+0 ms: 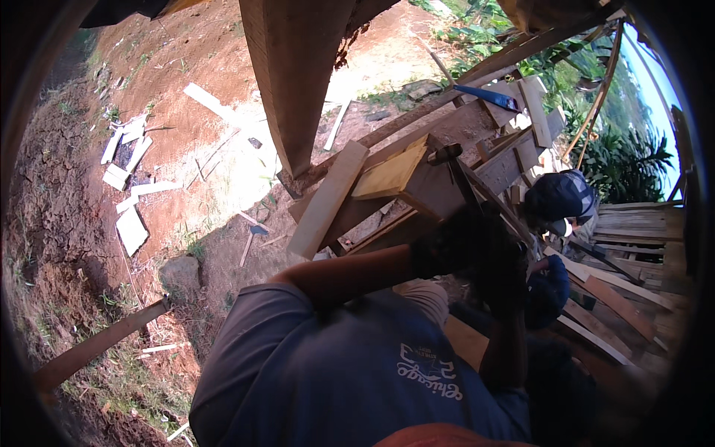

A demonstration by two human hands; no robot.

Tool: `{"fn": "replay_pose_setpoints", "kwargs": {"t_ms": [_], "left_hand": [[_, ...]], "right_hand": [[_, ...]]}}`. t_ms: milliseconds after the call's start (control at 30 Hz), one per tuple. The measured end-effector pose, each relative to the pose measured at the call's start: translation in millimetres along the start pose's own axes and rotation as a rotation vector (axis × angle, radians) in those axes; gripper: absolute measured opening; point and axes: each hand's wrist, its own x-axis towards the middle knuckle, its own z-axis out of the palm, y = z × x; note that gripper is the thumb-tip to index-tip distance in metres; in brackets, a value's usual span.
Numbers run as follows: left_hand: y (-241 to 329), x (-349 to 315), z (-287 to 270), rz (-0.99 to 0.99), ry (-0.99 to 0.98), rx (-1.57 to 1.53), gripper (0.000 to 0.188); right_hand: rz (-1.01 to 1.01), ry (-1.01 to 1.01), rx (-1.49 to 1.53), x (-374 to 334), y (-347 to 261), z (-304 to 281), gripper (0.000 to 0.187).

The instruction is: The person assembles wooden crate-like structures by hammering nails into wood slats and frame pieces while others work on the same construction in the background.

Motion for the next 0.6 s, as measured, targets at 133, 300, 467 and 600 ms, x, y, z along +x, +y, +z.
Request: {"fn": "replay_pose_setpoints", "kwargs": {"t_ms": [133, 300, 467, 600], "left_hand": [[9.1, 6.5, -14.4, 0.028, -0.032, 0.195, 0.046], [4.5, 0.3, -1.7, 0.035, 0.086, 0.227, 0.046], [11.8, -2.4, -16.0, 0.044, 0.027, 0.307, 0.053], [8.7, -2.8, -10.4, 0.048, 0.102, 0.181, 0.05]], "right_hand": [[0.169, 0.094, -0.096, -5.9, 26.6, -5.6, 0.047], [0.146, 0.019, -0.085, -4.3, 24.3, -2.6, 0.052], [0.267, 0.041, -0.088, -15.6, 32.9, 4.5, 0.05], [0.231, 0.111, -0.164, -22.0, 35.5, 5.5, 0.049]]}}
